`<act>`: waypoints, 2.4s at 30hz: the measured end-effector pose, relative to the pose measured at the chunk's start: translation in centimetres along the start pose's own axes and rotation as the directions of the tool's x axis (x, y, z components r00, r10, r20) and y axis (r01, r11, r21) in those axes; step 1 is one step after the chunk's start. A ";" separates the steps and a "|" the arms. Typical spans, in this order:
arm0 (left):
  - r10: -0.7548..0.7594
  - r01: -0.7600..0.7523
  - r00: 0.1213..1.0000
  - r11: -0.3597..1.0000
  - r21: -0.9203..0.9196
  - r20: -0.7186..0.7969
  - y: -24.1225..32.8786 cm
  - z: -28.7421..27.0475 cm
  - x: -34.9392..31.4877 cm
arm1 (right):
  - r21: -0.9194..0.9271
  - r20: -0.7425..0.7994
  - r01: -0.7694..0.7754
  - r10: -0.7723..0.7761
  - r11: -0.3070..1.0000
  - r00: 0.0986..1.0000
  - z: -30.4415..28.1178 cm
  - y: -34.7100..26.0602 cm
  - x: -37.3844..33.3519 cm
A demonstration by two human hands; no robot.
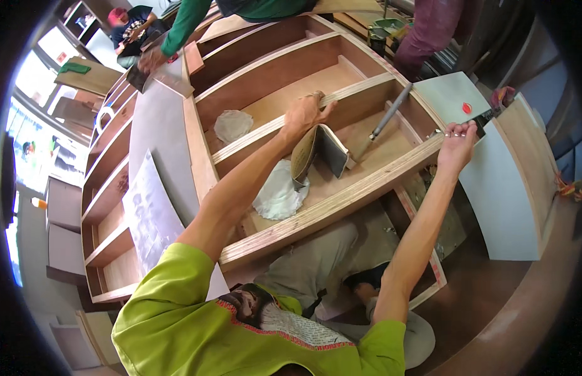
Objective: The person assembles a wooden cabinet by sanding a surface with a sanding block, applying glue from a bottle, and inserting a wooden panel into a slot within the frame. They then wipe excess white adhesive from the joint using a white cloth.
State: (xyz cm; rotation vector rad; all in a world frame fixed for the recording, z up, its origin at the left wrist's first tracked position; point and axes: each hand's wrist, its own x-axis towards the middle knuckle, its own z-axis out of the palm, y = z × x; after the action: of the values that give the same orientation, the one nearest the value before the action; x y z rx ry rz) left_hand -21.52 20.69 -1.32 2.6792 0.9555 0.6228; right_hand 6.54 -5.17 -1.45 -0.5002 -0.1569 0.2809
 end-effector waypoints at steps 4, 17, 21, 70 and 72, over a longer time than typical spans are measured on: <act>-0.032 0.033 0.998 0.999 -0.025 0.054 0.5 -0.3 0.5 | -0.708 0.213 0.212 -0.083 0.674 0.973 2.4 2.3 -2.2; 0.025 -0.026 1.000 0.999 -0.048 -0.008 0.2 0.0 0.5 | -0.873 0.476 0.488 0.217 -0.006 0.852 2.8 4.4 -3.8; 0.026 -0.026 1.000 0.998 -0.060 0.009 0.1 0.0 0.4 | -0.875 0.466 0.484 0.241 -0.016 0.851 2.7 4.3 -3.8; 0.034 -0.038 0.999 0.987 -0.154 -0.025 -0.7 -0.3 -1.1 | -0.822 0.478 0.556 0.379 -0.123 0.792 1.1 4.9 -3.0; 0.017 -0.021 0.999 0.987 -0.162 -0.027 -1.4 0.0 -1.4 | -0.837 0.450 0.533 0.402 -0.121 0.798 0.9 5.4 -3.4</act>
State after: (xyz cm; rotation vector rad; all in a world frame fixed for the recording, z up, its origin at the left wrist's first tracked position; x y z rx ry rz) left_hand -23.23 20.87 -2.24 2.5453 0.8474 0.7085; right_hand 1.86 -1.23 -3.62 -2.0903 -1.1912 0.1199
